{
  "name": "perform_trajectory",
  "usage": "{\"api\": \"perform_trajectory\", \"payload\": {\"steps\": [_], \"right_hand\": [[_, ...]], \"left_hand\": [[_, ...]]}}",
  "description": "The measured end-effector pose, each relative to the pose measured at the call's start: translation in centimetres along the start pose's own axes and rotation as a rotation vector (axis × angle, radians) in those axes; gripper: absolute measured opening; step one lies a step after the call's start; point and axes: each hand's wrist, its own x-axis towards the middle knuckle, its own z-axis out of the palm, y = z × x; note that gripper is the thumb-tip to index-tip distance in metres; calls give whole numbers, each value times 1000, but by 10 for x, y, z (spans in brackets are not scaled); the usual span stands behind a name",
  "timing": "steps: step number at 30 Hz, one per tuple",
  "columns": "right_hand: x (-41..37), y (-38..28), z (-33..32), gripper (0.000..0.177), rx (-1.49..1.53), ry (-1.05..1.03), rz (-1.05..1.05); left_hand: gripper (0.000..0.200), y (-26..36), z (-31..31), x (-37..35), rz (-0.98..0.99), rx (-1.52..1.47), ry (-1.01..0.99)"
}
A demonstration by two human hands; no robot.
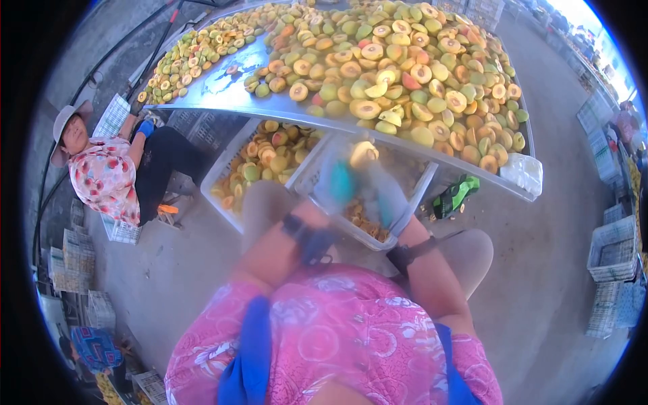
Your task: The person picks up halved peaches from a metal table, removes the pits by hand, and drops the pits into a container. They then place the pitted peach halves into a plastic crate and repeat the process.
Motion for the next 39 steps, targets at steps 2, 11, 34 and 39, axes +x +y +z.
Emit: {"api": "perform_trajectory", "payload": {"steps": [2, 11, 34, 39], "right_hand": [[6, 10, 7, 40, -351, 377, -302], [-10, 1, 14, 48, -1035, 403, -409], [0, 23, -10, 52, -1305, 339, -324], [-8, 11, 12, 57, -1112, 401, -245]], "left_hand": [[43, -6, -14, 4, -19, -75, -32], [52, -36, -56, 13, -14, 501, 35], [39, 5, -44, 8, 252, 1115, -210], [39, 23, -22, 7, -123, 777, -87]]}}
